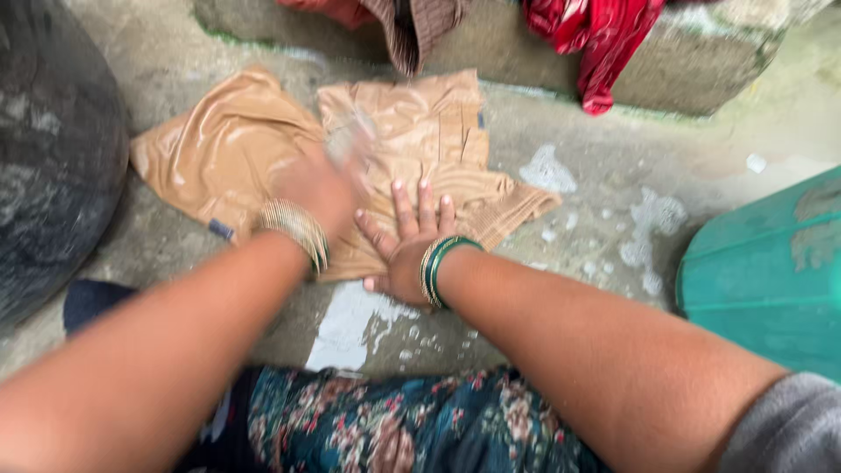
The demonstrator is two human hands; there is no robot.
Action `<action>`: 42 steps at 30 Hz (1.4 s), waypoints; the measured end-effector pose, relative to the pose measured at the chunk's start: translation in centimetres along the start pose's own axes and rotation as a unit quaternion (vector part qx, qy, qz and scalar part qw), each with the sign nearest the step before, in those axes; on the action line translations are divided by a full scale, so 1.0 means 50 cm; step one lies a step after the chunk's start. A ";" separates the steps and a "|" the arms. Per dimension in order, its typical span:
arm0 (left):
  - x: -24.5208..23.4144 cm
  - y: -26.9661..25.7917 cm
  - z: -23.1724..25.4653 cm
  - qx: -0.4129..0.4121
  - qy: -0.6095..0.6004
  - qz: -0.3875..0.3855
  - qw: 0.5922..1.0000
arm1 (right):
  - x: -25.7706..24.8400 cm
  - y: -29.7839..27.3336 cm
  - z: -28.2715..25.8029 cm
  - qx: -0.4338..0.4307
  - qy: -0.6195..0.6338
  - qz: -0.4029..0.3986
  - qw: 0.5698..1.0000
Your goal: The person washes clothing by hand outdoors using a brush and soapy water. They scrub a dark garment and a light brown garment against a concrete surface before rinsing them in a bucket.
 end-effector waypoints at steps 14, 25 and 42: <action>-0.093 0.115 -0.115 -0.072 0.093 -0.028 0.993 | -0.022 0.025 -0.011 -0.025 -0.012 0.166 0.986; -0.066 0.001 -0.316 -0.100 -0.061 -0.065 0.991 | -0.048 0.027 -0.016 -0.158 0.263 0.211 0.928; -0.003 0.154 0.150 0.140 0.210 0.017 0.967 | 0.034 -0.060 0.049 0.031 0.045 -0.098 0.994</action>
Point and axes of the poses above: each hand's wrist, its own y-axis towards the middle knuckle, its own x-axis out of the palm, z = x × y, the point moved 7 cm from there along y, towards the middle knuckle
